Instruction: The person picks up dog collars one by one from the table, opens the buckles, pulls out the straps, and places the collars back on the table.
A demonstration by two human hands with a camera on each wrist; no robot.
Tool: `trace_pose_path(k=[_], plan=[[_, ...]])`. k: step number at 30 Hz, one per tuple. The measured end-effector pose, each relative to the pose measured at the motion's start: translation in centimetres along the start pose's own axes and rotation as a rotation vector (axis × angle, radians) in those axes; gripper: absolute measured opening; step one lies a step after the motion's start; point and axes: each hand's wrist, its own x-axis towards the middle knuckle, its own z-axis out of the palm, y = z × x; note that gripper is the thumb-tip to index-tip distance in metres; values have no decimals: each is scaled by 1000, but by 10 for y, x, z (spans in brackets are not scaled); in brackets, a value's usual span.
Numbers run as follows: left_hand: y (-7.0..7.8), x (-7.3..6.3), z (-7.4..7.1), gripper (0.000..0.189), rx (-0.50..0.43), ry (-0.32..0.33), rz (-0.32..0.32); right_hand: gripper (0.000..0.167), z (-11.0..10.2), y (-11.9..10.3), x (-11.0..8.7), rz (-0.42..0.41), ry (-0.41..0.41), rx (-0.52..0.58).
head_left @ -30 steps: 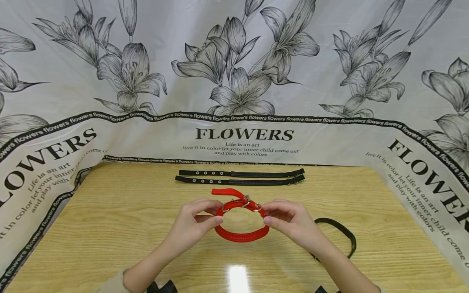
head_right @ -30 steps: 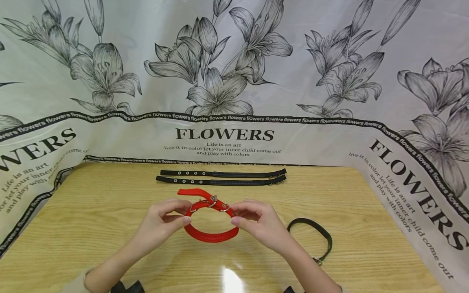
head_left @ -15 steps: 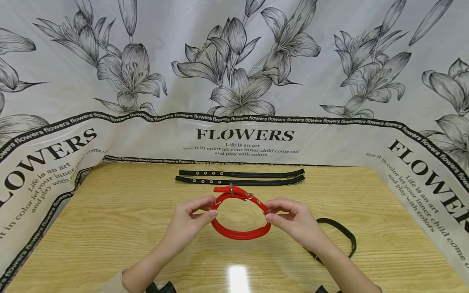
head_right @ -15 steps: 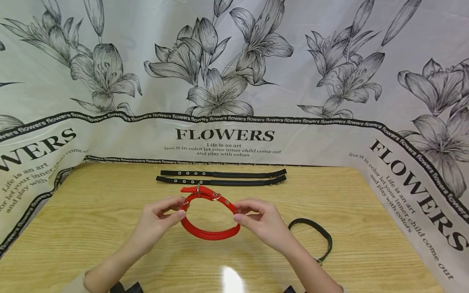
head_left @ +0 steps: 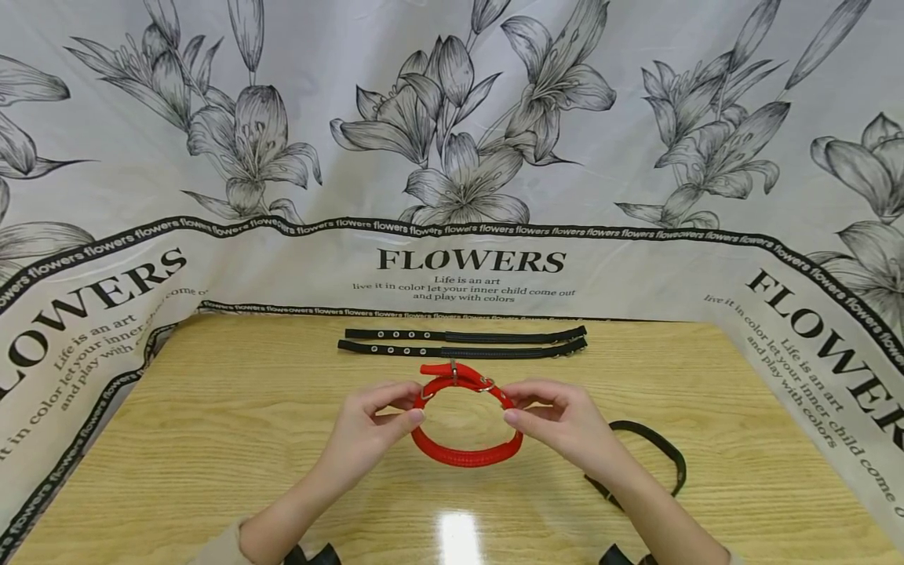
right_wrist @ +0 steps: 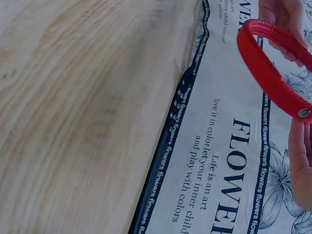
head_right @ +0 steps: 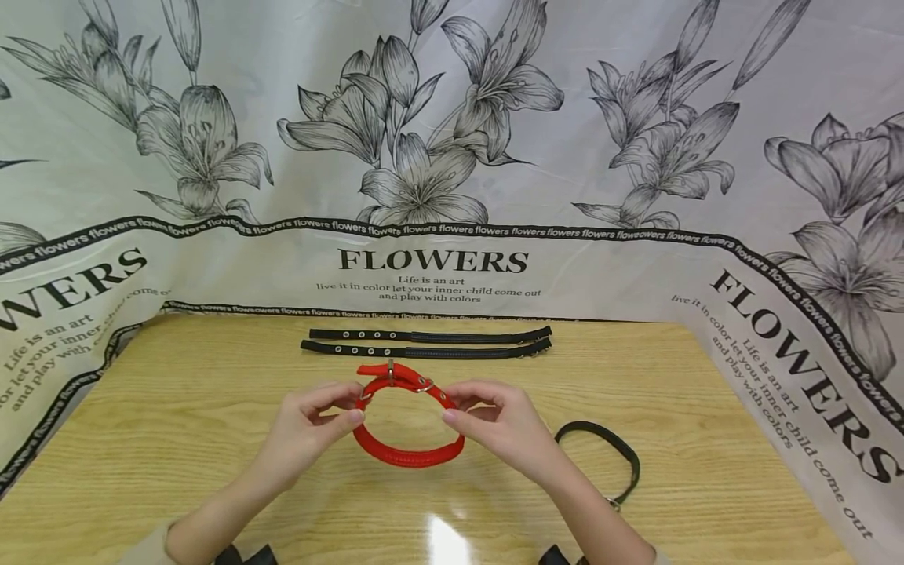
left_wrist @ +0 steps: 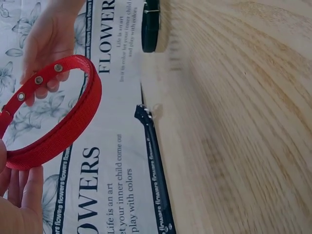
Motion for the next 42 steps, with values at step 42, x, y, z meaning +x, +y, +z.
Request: trace_pose_path(k=[42], plan=[[4, -5, 5, 27, -30, 1, 0, 21, 0, -11, 7, -258, -82, -24]])
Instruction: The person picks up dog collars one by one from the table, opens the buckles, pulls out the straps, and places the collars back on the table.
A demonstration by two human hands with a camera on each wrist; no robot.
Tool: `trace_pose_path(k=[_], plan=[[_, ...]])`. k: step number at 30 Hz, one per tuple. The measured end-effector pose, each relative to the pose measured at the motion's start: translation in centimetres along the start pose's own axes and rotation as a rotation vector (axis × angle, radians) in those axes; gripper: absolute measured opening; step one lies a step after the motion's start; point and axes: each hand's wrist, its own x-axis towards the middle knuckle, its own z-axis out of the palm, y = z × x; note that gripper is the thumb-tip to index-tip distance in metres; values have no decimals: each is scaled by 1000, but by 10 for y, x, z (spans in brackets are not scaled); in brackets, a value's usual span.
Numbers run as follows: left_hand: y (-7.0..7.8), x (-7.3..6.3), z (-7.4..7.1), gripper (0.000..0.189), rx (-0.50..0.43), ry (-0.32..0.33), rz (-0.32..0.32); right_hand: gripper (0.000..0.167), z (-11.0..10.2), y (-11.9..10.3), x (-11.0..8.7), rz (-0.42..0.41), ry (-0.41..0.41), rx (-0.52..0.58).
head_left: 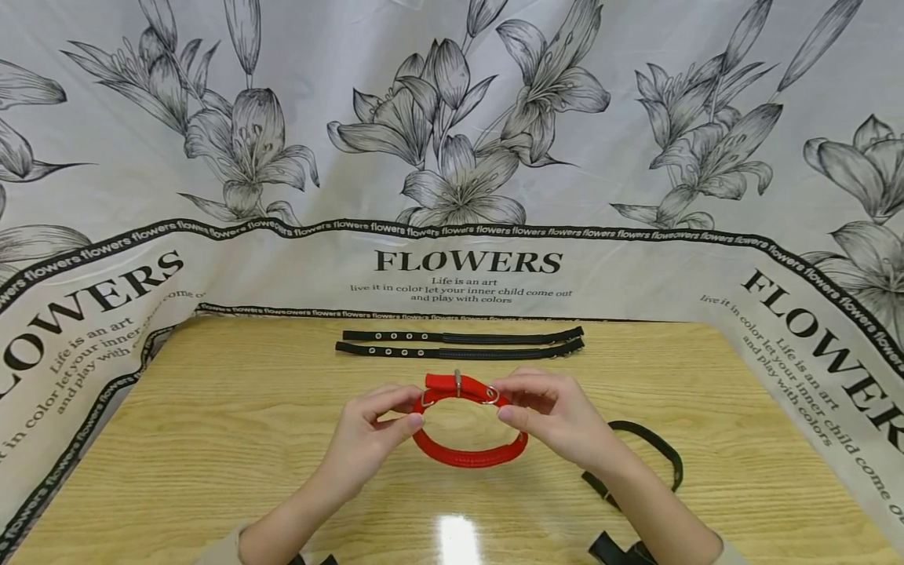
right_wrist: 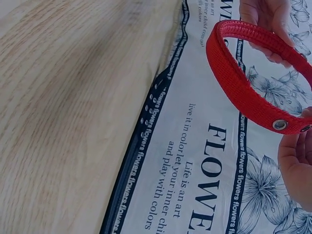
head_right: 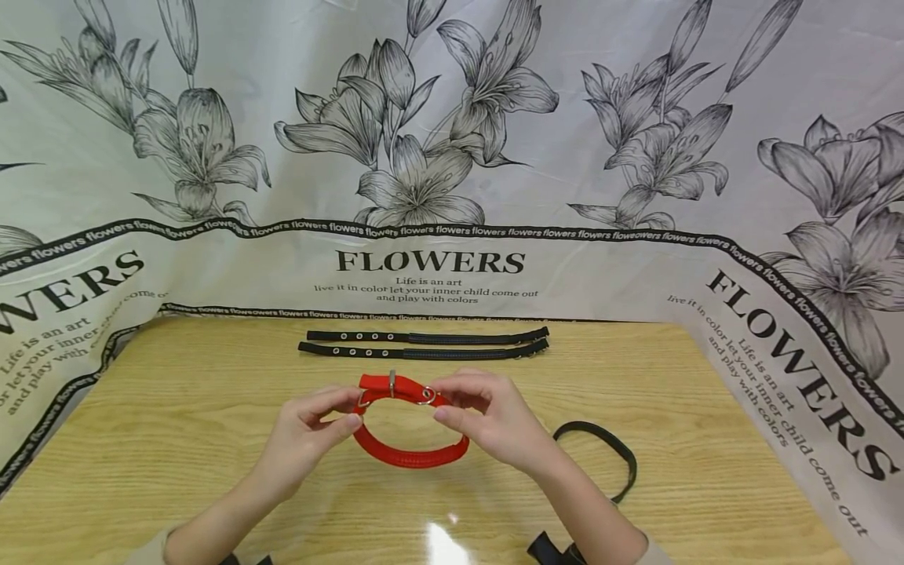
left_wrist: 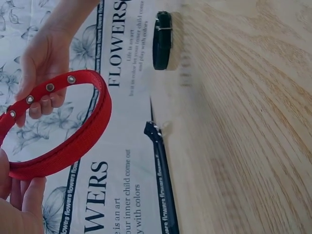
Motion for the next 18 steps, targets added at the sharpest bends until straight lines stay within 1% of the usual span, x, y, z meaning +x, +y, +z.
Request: trace_pose_path(k=[3, 6, 7, 10, 13, 14, 16, 18], plan=[[3, -1, 1, 27, -21, 17, -29, 19, 1, -3, 0, 26, 17, 31], [6, -2, 1, 26, -35, 29, -46, 18, 1, -5, 0, 20, 28, 47], [6, -2, 1, 26, -37, 25, -43, 20, 1, -5, 0, 21, 30, 39], [6, -2, 0, 26, -46, 49, -73, 25, 1, -7, -1, 39, 37, 14], [5, -2, -1, 25, -47, 67, -84, 32, 0, -9, -2, 99, 40, -9], [5, -2, -2, 25, -48, 78, -93, 32, 0, -10, -2, 113, 40, -10], [5, -3, -3, 25, -38, 75, -82, 33, -1, -9, -2, 141, 33, -15], [5, -3, -5, 26, -33, 88, -87, 34, -3, -8, -3, 177, 33, -10]])
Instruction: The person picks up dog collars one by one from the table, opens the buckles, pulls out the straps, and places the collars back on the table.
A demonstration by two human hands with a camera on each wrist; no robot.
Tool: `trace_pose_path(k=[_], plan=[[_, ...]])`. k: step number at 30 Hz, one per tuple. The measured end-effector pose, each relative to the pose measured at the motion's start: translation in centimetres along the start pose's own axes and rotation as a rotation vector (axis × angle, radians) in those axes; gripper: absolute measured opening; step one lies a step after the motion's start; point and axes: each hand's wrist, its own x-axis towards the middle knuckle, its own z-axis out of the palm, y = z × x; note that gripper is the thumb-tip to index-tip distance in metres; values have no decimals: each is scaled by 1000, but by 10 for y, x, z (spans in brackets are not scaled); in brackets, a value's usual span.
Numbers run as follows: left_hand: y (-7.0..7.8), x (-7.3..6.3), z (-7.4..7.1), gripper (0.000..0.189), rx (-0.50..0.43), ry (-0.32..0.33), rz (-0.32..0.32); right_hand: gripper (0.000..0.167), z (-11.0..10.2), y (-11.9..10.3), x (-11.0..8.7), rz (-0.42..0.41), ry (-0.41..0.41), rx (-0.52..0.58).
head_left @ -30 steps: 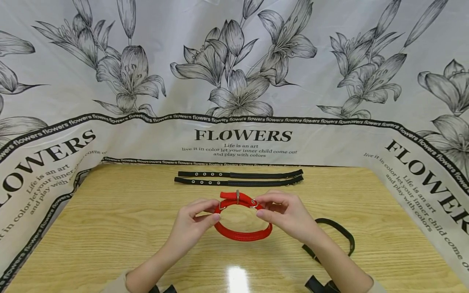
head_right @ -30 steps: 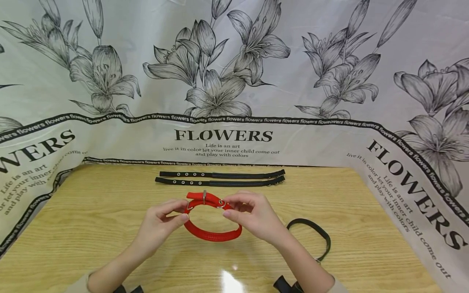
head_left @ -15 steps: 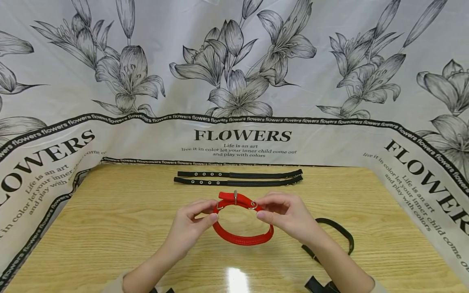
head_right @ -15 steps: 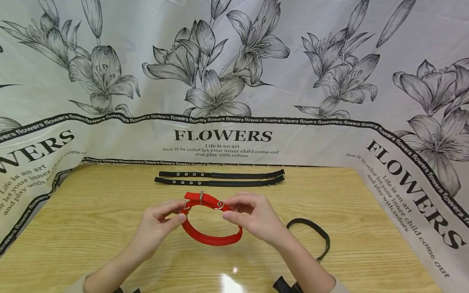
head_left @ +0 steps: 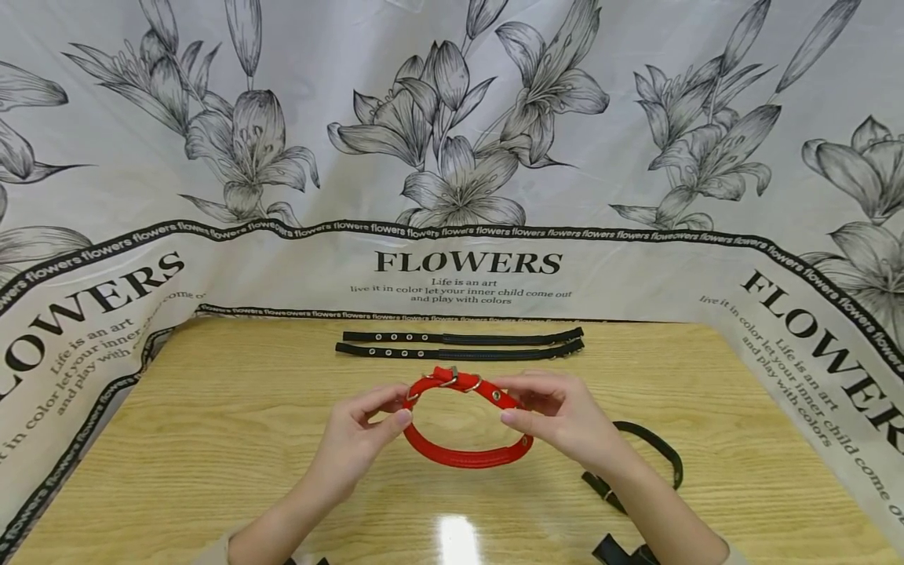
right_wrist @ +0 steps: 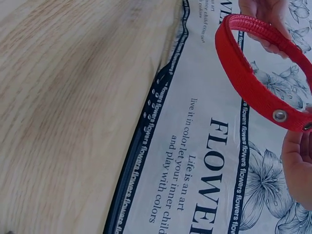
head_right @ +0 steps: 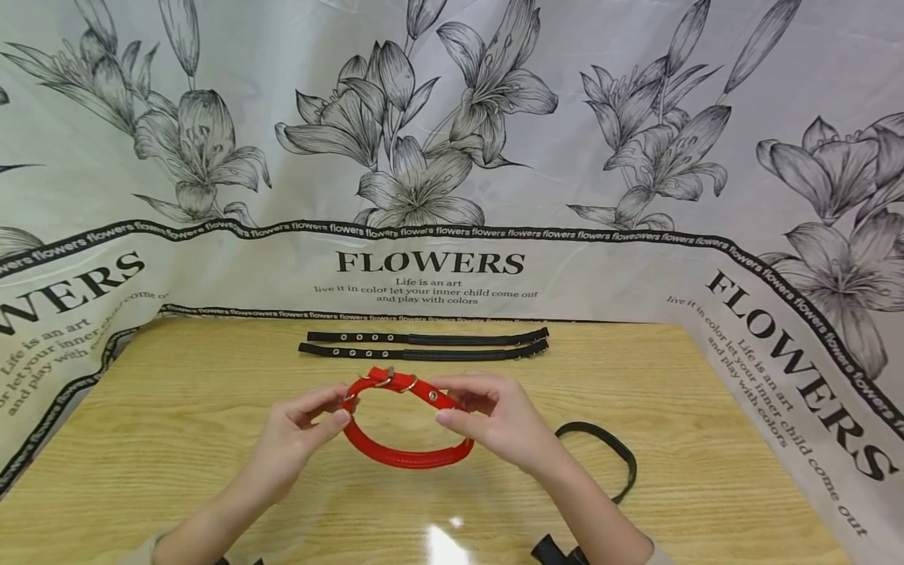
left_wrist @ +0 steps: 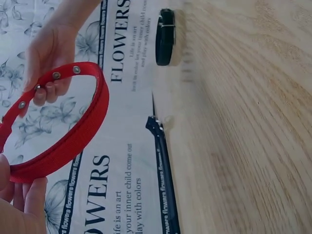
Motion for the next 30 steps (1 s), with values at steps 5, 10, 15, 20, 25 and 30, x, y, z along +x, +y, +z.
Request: trace_pose_path(k=[5, 10, 15, 20, 25, 30], plan=[[-2, 3, -6, 29, -20, 77, -7, 36, -6, 4, -2, 73, 27, 5], [-4, 6, -8, 30, -40, 102, -1, 35, -9, 7, -2, 62, 44, -30], [-5, 10, -10, 32, -115, 120, -45, 33, -10, 10, 0, 45, 69, -69], [-4, 18, -19, 24, -328, 207, -73, 29, -18, 14, -1, 10, 148, -76], [-7, 23, -27, 26, -326, 242, -99, 30, -27, 20, 0, 15, 211, -7], [-13, 27, -30, 39, -239, 253, -85, 32, -31, 26, 4, 91, 329, 43]])
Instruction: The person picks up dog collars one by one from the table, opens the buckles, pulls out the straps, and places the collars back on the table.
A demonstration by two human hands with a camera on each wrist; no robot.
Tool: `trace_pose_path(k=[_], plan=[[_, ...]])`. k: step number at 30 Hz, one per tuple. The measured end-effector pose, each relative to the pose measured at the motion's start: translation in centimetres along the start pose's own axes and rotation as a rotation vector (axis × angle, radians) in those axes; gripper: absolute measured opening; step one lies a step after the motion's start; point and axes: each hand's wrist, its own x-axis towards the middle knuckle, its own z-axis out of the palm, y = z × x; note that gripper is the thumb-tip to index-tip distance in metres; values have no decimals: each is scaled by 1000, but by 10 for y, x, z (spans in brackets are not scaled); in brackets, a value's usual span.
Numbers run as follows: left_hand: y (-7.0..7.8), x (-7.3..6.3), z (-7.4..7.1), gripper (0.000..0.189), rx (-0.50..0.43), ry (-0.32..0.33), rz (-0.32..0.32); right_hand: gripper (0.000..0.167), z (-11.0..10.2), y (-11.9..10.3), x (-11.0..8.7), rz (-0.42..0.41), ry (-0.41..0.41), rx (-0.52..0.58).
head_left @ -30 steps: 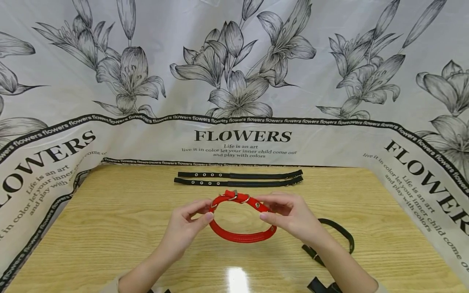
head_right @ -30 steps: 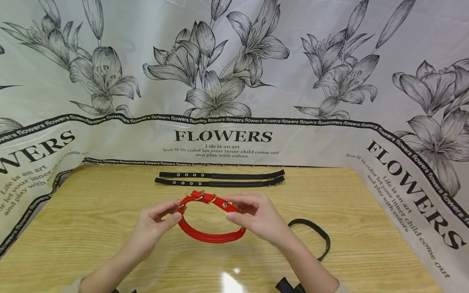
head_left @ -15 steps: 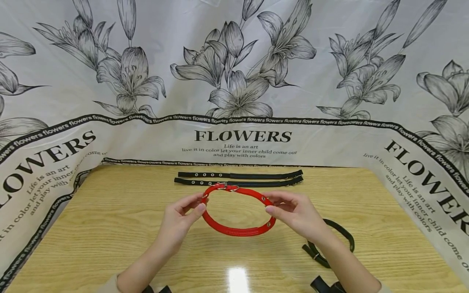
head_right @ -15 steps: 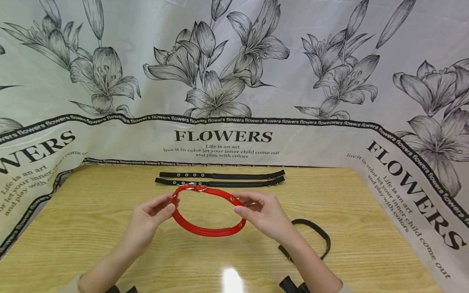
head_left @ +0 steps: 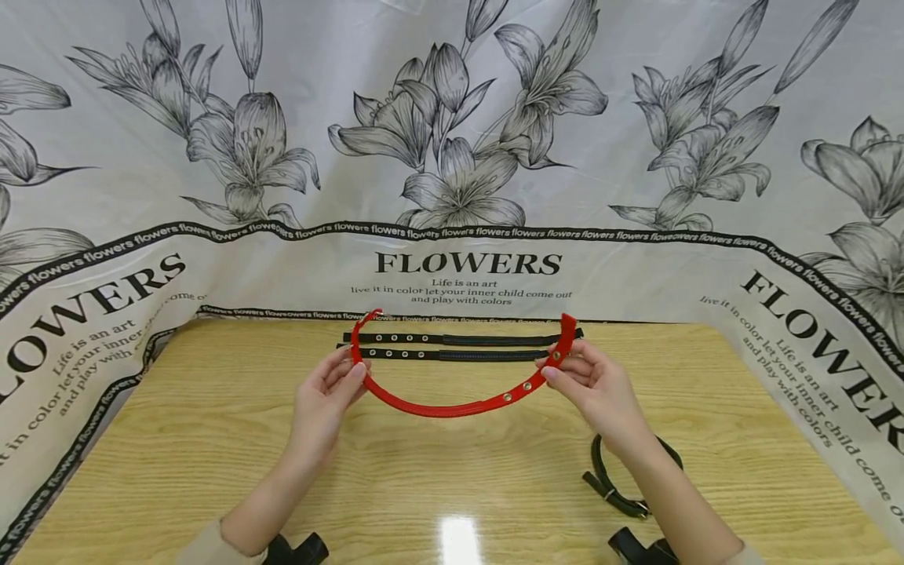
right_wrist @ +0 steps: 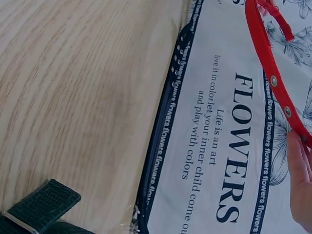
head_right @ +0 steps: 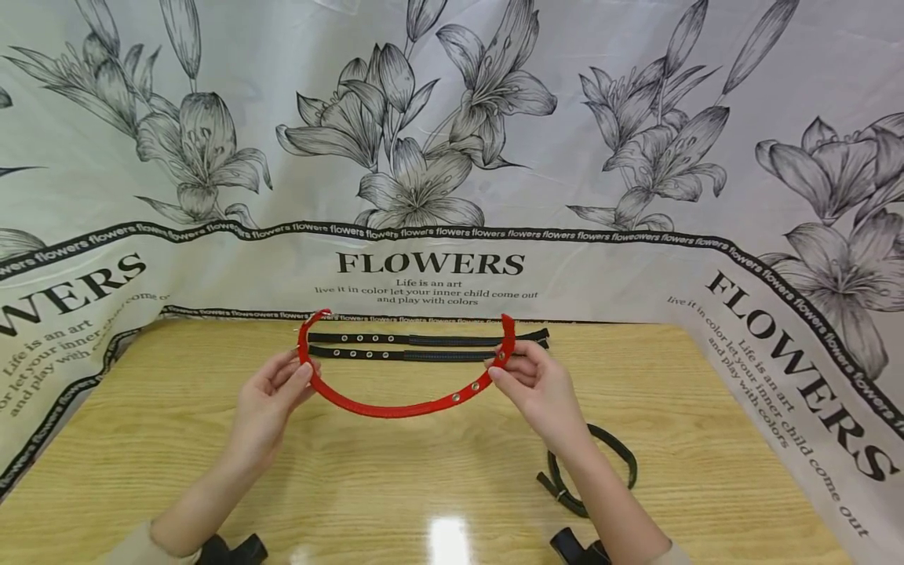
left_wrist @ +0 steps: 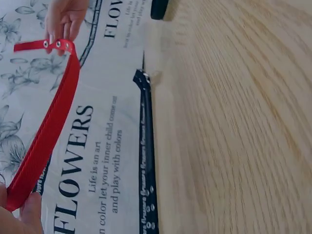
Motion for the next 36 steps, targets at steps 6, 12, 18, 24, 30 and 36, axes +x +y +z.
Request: trace_pose_path(k=[6, 12, 18, 24, 30, 36], plan=[[-8, 13, -4, 65, 225, -19, -7, 32, -3, 6, 7, 85, 105, 94], [-16, 27, -5, 41, 357, -31, -42, 33, -2, 13, 16, 208, 167, 233], [-20, 37, -10, 13, 381, -18, -54, 26, -6, 23, 26, 285, 217, 356], [-24, 45, -18, 23, 386, 4, -102, 20, -14, 34, 30, 362, 255, 486], [-28, 53, -24, 30, 377, 49, -127, 18, -20, 42, 35, 438, 282, 592], [-31, 61, -24, 28, 373, 98, -126, 38, -23, 51, 45, 544, 324, 624]])
